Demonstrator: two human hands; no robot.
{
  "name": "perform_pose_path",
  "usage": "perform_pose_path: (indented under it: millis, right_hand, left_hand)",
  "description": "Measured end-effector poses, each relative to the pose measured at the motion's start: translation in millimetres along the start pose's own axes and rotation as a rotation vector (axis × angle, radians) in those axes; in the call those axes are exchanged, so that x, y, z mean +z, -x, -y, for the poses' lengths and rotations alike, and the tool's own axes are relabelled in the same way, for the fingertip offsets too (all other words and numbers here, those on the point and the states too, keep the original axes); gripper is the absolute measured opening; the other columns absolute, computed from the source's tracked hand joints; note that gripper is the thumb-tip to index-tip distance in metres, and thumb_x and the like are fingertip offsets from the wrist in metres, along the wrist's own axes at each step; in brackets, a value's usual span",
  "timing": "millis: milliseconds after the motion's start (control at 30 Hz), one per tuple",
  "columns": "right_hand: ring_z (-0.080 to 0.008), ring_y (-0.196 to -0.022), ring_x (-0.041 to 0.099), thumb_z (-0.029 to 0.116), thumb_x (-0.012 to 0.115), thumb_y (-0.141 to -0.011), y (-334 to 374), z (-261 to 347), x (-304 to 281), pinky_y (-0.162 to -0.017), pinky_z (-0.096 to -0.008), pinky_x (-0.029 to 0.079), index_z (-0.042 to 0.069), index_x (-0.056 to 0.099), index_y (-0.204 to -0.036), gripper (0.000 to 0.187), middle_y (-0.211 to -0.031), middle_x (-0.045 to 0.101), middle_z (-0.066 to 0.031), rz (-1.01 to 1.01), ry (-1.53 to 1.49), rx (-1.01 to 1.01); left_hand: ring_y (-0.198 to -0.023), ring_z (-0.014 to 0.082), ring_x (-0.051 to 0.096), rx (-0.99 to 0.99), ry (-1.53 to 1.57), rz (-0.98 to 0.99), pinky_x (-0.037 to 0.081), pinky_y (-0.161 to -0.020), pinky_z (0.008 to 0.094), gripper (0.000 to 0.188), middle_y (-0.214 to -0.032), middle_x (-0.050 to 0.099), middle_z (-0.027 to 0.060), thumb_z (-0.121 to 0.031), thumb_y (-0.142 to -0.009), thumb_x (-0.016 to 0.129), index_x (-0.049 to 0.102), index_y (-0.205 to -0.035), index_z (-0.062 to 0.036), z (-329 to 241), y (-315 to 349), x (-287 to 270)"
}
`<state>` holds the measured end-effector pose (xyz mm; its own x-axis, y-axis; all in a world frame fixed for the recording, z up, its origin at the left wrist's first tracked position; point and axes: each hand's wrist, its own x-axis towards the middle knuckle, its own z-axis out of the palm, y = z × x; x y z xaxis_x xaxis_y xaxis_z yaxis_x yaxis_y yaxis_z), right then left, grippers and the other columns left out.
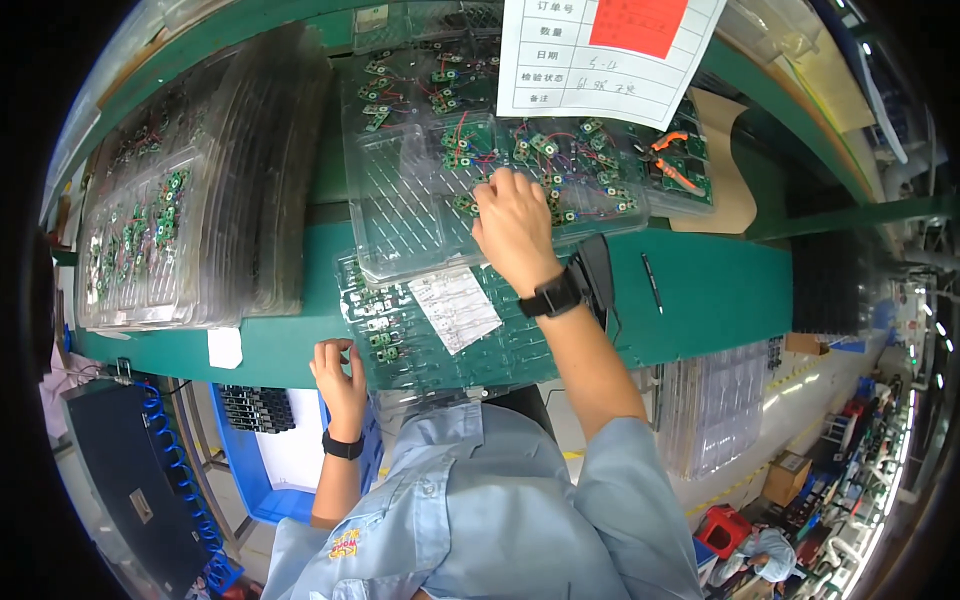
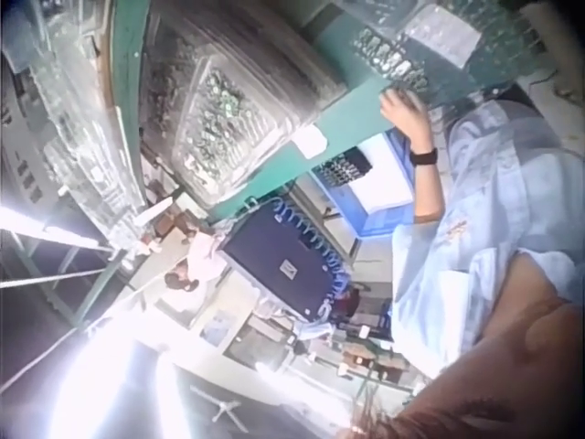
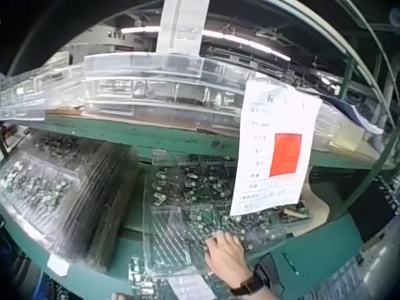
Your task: The person picks up circuit boards from a tray, turns them over, and places them into a larger plastic tray. After filling the tray, the person carries it to a storage area and stacks it on top of other trays.
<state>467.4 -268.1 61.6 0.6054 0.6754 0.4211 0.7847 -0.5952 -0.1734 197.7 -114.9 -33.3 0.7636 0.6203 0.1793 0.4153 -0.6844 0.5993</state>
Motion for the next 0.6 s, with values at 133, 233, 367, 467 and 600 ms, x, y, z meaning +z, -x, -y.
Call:
perform_pose_path:
  millis: [133, 233, 367, 467, 600]
  right_hand:
    - [-0.0276, -0.084, 0.054, 0.009, 0.066, -0.077, -2.5, -16.1, 13.5, -0.077, -0.0376, 0.041, 0.006, 0.057, -0.089, 0.015, -0.086, 0.055, -0.0077, 0.095, 0.109, -0.043]
    - [-0.0294, -0.08, 0.054, 0.008, 0.063, -0.08, 3.4, -3.0, -1.0, -0.074, -0.039, 0.042, 0.005, 0.056, -0.091, 0.014, -0.083, 0.056, -0.0099, 0.08, -0.054, -0.105]
    - [-0.0312, -0.074, 0.055, 0.007, 0.06, -0.084, 38.7, 58.9, -46.3, -0.069, -0.0415, 0.043, 0.006, 0.055, -0.093, 0.01, -0.079, 0.058, -0.0115, 0.391, -0.494, -0.025]
    - [-0.0296, -0.076, 0.059, 0.008, 0.059, -0.085, 77.6, 86.8, -33.3, -0.067, -0.0397, 0.045, 0.005, 0.055, -0.095, 0.011, -0.081, 0.061, -0.0107, 0.527, -0.67, -0.082]
    - [-0.0299, -0.074, 0.063, 0.011, 0.06, -0.085, 114.4, 99.0, 8.0, -0.064, -0.0389, 0.048, 0.004, 0.058, -0.091, 0.009, -0.079, 0.064, -0.0124, 0.774, -1.06, 0.19]
  left_hand:
    - [-0.074, 0.0232, 0.051, 0.033, 0.101, -0.042, 0.038, -0.075, 0.0357, 0.012, -0.088, 0.054, 0.0071, 0.002, -0.08, 0.061, 0.056, -0.089, -0.0038, -40.4, -19.8, -22.3]
    - [-0.083, 0.0251, 0.053, 0.053, 0.194, -0.032, 0.038, -0.078, 0.0367, 0.018, -0.093, 0.056, 0.0075, 0.001, -0.077, 0.064, 0.059, -0.094, -0.0051, -48.0, -17.3, -35.1]
    - [-0.091, 0.024, 0.054, 0.233, 0.187, -0.031, 0.038, -0.082, 0.0372, 0.026, -0.098, 0.058, 0.0066, -0.003, -0.075, 0.068, 0.062, -0.1, -0.007, -74.8, -15.1, -54.3]
    - [-0.093, 0.0221, 0.055, 0.398, 0.117, 0.06, 0.038, -0.083, 0.0375, 0.029, -0.101, 0.059, 0.0053, -0.008, -0.075, 0.07, 0.063, -0.103, -0.0084, -71.5, -8.3, -58.8]
    - [-0.095, 0.0208, 0.055, 0.49, 0.01, 0.251, 0.038, -0.083, 0.0379, 0.031, -0.1, 0.06, 0.0032, -0.013, -0.075, 0.071, 0.064, -0.105, -0.0102, -43.0, 14.2, -46.5]
